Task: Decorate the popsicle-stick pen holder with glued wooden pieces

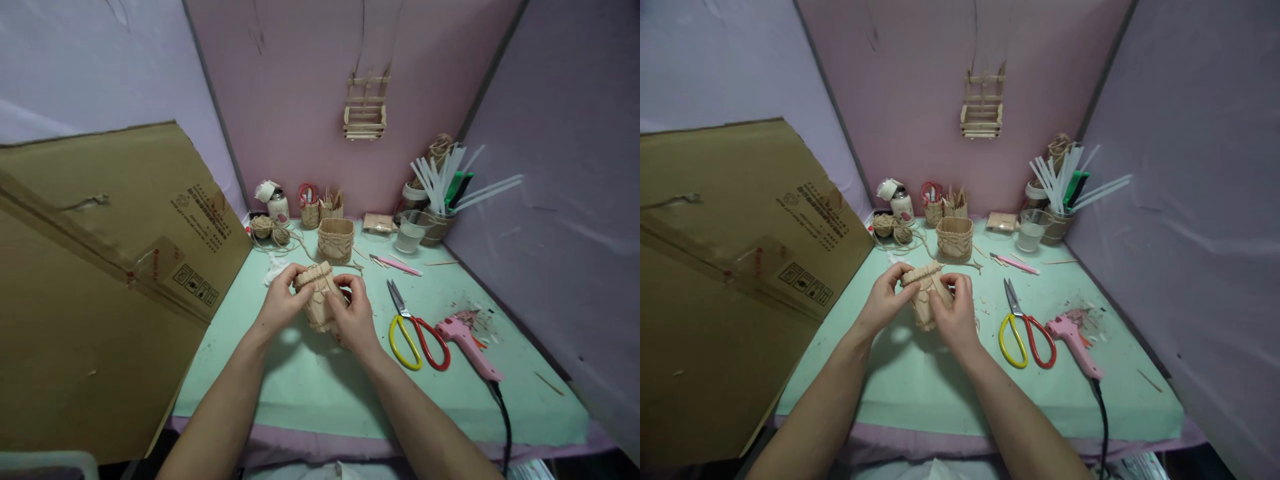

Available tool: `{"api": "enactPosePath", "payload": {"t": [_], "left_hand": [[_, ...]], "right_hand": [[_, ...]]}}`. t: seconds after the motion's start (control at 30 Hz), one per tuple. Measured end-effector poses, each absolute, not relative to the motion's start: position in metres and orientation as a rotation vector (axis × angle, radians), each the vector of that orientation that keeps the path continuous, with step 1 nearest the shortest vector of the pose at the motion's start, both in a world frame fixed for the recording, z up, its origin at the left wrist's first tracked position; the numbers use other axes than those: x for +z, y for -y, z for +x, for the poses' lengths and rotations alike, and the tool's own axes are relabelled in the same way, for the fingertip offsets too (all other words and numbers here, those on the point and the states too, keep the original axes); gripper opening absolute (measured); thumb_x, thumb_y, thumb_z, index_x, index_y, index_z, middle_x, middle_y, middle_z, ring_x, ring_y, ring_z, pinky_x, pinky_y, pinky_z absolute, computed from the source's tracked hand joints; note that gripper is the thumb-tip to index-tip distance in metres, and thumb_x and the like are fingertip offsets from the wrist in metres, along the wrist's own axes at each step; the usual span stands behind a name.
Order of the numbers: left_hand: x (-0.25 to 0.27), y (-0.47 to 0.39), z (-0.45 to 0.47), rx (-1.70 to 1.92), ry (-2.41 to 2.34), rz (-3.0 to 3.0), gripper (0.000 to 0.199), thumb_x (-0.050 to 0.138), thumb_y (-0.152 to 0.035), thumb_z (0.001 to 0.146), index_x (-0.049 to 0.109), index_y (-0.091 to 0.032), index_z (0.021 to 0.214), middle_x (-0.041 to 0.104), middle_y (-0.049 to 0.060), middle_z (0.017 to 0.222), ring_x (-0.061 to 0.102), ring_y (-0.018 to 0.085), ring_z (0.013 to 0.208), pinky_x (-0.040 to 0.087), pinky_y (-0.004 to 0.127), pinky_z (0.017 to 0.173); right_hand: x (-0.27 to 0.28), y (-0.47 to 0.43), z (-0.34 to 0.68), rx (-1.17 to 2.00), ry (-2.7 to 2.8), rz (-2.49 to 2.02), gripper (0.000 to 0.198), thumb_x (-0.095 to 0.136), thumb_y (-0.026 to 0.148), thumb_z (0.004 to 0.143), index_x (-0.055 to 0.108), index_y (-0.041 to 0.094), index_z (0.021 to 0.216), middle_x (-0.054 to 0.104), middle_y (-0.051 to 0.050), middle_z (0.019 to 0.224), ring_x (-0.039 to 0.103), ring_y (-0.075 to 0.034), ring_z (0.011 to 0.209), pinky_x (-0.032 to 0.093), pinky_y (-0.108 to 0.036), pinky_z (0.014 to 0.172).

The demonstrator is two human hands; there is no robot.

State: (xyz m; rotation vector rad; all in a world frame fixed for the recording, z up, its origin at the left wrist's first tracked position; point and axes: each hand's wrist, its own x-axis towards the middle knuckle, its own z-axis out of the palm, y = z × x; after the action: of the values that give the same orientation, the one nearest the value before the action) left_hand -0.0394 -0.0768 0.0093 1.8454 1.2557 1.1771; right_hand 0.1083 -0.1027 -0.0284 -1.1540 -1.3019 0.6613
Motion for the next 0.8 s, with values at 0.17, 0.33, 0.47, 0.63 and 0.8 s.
{"api": "enactPosePath", "payload": {"t": [0.17,0.33,0.47,0.63,0.8], "left_hand": [[0.009,0.077,-0.038,1.185,-1.240,1.841,0.010,0.055,-0.022,0.077,0.055,-0.019,0.086,0.057,-0.001,0.082,0.052,0.014,0.080,0.041,0.024,0.075],[0.008,0.076,-0.039,1.193,-1.220,1.811,0.013,0.057,-0.029,0.080,0.056,-0.019,0.086,0.058,-0.001,0.083,0.052,0.015,0.082,0.041,0.025,0.076],[0.005,0.074,-0.041,1.203,-1.172,1.737,0.025,0.052,-0.042,0.086,0.058,-0.018,0.088,0.056,0.000,0.081,0.050,0.015,0.077,0.041,0.026,0.071],[0.001,0.073,-0.040,1.222,-1.163,1.753,0.032,0.049,-0.048,0.088,0.058,-0.017,0.093,0.057,0.001,0.082,0.050,0.016,0.078,0.040,0.026,0.071],[-0.002,0.072,-0.038,1.286,-1.120,1.876,0.034,0.050,-0.048,0.088,0.058,-0.018,0.103,0.059,0.006,0.100,0.053,0.021,0.096,0.042,0.032,0.086]], "right_hand": [[-0.027,0.103,0.108,0.653,1.302,-1.166,0.016,0.057,0.028,0.080,0.051,0.023,0.094,0.054,-0.003,0.098,0.054,-0.020,0.094,0.045,-0.036,0.085],[-0.028,0.102,0.113,0.690,1.317,-1.155,0.018,0.057,0.031,0.081,0.051,0.023,0.096,0.055,-0.004,0.100,0.055,-0.020,0.096,0.046,-0.038,0.088],[-0.031,0.104,0.118,0.636,1.501,-1.180,0.046,0.067,0.035,0.074,0.048,0.023,0.114,0.052,-0.008,0.112,0.051,-0.025,0.109,0.044,-0.045,0.095],[-0.032,0.114,0.113,0.467,1.701,-1.345,0.103,0.079,0.042,0.061,0.022,0.022,0.145,0.043,-0.014,0.132,0.040,-0.034,0.124,0.038,-0.053,0.102],[-0.035,0.117,0.107,0.412,1.673,-1.417,0.101,0.071,0.032,0.067,0.014,0.021,0.149,0.046,-0.015,0.132,0.043,-0.033,0.124,0.040,-0.052,0.101]]}}
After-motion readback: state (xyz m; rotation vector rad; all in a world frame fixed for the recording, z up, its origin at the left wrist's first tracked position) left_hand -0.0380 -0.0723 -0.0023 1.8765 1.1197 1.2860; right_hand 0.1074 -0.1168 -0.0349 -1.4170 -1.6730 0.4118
